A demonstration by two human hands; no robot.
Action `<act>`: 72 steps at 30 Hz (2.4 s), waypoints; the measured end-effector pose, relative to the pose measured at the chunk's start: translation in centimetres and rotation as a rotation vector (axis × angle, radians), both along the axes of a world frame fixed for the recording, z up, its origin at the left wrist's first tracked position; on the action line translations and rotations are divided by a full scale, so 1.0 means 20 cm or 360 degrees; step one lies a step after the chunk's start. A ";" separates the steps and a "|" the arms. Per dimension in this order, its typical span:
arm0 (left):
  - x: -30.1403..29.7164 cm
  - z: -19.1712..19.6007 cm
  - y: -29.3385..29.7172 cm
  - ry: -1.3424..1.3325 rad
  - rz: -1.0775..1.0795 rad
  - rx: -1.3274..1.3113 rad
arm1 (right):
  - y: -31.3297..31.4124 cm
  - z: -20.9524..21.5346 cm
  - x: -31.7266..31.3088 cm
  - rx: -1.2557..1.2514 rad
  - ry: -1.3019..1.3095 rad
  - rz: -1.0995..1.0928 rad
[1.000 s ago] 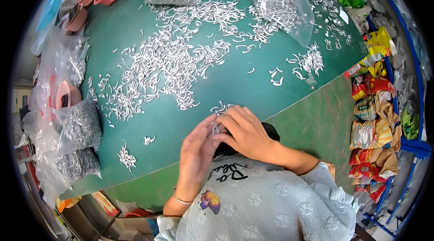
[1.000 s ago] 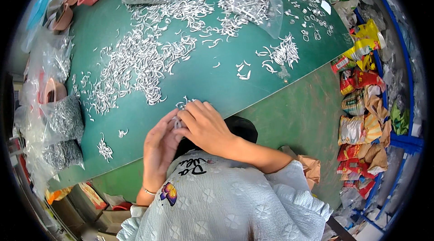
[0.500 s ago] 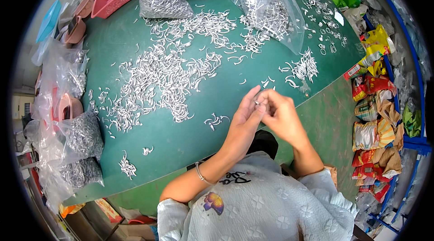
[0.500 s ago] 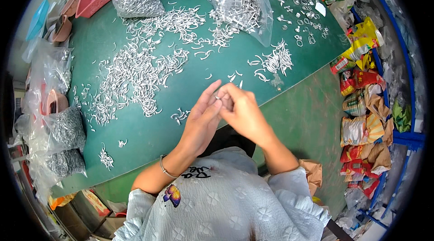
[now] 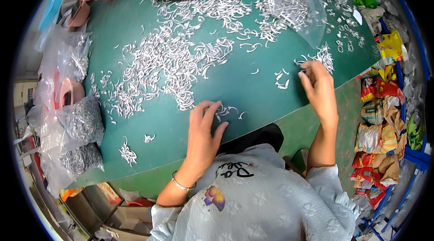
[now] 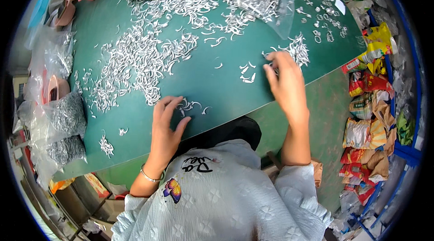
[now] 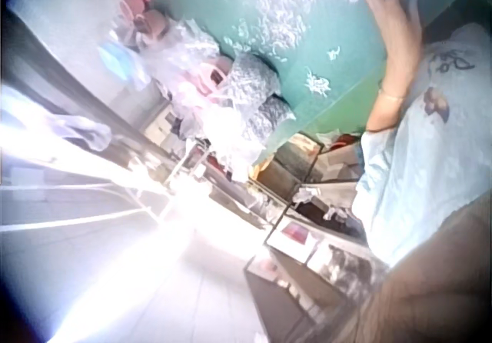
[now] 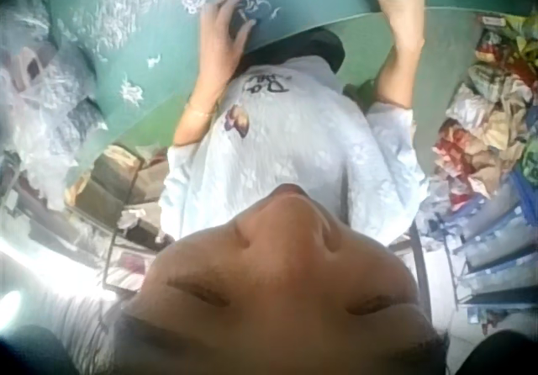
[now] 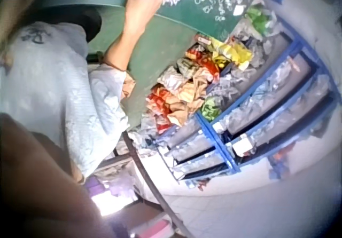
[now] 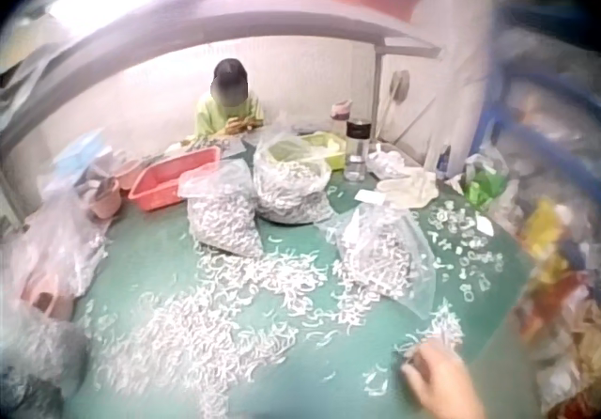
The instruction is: The person sorts small crescent-shaped metal parts by hand on a green tabletop, picking them up individually or in small clusters and placing them into a black pouch.
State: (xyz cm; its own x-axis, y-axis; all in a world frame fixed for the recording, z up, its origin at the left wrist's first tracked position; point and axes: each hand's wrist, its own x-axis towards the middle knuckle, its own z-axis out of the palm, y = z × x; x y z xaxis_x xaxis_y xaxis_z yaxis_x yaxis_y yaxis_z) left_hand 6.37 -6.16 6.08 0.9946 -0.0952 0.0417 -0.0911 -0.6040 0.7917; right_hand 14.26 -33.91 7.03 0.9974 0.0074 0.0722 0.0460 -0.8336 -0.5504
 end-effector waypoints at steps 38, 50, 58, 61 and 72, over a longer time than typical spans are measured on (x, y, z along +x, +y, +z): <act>-0.12 -0.11 0.18 -0.0224 0.0302 0.0027 | 0.52 -0.03 -0.16 0.0393 0.0142 0.1000; 0.10 -0.20 0.28 -0.0384 0.0035 0.0455 | 0.53 -0.22 -0.12 0.0189 -0.0325 0.1032; -0.05 -0.08 0.27 -0.0329 0.0351 0.0256 | 0.52 -0.13 -0.14 0.0002 -0.0422 0.0770; -0.20 -0.07 0.25 -0.0033 0.0091 -0.0407 | 0.57 -0.16 -0.19 -0.0234 -0.0277 0.0675; -0.51 -0.06 0.36 0.0263 0.0505 -0.0659 | 1.00 -0.28 -0.29 -0.0205 -0.0526 0.1133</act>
